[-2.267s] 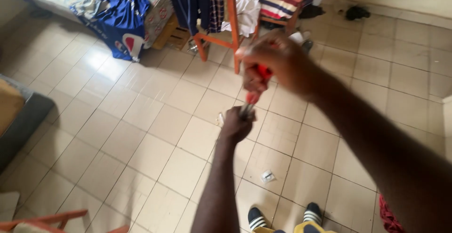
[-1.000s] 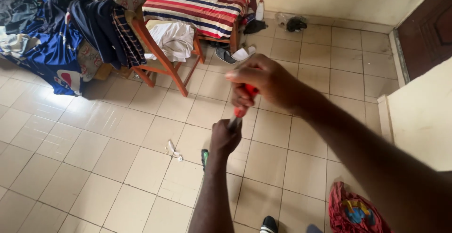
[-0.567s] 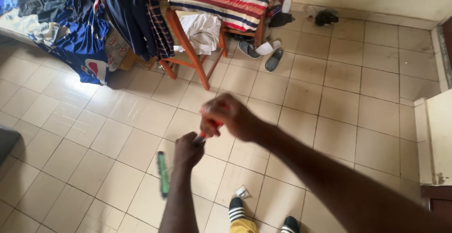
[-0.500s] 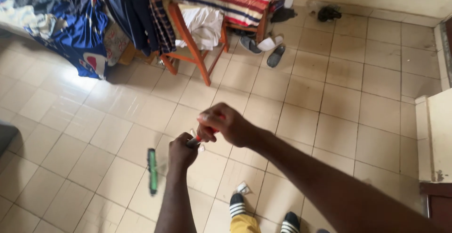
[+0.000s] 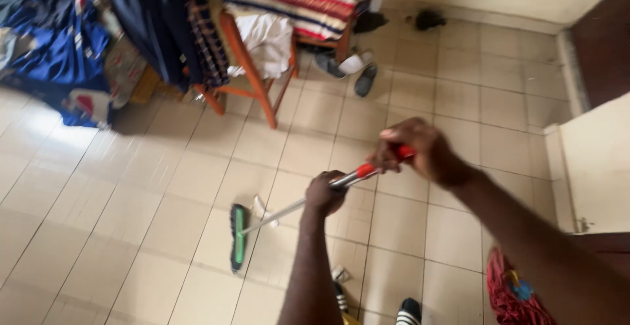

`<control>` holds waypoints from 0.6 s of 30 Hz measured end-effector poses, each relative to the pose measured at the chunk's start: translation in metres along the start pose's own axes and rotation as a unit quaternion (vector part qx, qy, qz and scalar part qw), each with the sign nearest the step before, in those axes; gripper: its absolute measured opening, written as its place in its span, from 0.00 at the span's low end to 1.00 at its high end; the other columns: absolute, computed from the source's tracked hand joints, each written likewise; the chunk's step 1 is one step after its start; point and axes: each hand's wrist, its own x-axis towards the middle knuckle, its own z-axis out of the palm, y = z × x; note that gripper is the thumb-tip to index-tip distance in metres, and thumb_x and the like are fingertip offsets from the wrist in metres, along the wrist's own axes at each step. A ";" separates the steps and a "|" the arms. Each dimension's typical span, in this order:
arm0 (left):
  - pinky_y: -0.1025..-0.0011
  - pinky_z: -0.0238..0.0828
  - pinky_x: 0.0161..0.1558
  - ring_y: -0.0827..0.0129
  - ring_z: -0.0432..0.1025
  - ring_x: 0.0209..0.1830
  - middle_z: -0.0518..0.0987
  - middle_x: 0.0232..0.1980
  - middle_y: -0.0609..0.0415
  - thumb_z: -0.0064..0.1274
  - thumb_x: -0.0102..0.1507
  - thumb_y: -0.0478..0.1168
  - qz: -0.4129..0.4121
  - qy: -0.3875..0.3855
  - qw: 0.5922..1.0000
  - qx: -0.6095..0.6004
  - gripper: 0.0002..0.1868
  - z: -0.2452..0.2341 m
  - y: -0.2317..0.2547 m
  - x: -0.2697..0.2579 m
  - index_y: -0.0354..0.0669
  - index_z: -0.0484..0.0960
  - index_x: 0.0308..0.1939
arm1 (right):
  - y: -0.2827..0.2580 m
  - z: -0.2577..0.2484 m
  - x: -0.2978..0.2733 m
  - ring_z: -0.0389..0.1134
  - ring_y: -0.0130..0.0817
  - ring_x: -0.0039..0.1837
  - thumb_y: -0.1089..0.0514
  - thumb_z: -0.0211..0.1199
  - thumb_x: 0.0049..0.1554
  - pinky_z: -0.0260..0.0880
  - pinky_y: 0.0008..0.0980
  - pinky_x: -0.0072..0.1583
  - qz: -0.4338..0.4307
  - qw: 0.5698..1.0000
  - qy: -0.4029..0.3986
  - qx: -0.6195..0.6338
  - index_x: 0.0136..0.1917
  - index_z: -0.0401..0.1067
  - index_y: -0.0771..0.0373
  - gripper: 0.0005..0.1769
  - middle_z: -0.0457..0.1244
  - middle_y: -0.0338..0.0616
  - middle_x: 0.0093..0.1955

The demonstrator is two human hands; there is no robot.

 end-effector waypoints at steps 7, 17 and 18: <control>0.56 0.75 0.48 0.50 0.78 0.46 0.85 0.44 0.49 0.58 0.61 0.52 0.136 -0.049 0.986 -0.081 0.14 0.035 0.109 0.032 0.51 0.85 0.44 | -0.079 -0.067 -0.031 0.67 0.47 0.33 0.51 0.43 0.63 0.73 0.53 0.56 0.027 0.990 0.097 -0.098 0.26 0.64 0.65 0.27 0.58 0.48 0.23; 0.52 0.72 0.34 0.41 0.74 0.28 0.78 0.25 0.37 0.51 0.57 0.41 0.143 -0.023 0.984 -0.106 0.11 -0.046 0.136 0.023 0.37 0.80 0.25 | -0.148 -0.001 -0.006 0.64 0.43 0.33 0.49 0.46 0.65 0.74 0.50 0.58 -0.039 0.979 0.108 -0.166 0.28 0.65 0.64 0.27 0.58 0.47 0.25; 0.52 0.72 0.34 0.42 0.74 0.27 0.78 0.25 0.37 0.51 0.57 0.41 0.145 -0.009 0.984 -0.105 0.11 -0.054 0.126 0.024 0.37 0.79 0.25 | -0.144 0.005 0.001 0.64 0.42 0.33 0.49 0.47 0.66 0.75 0.48 0.58 -0.064 0.981 0.101 -0.154 0.30 0.65 0.64 0.26 0.57 0.46 0.26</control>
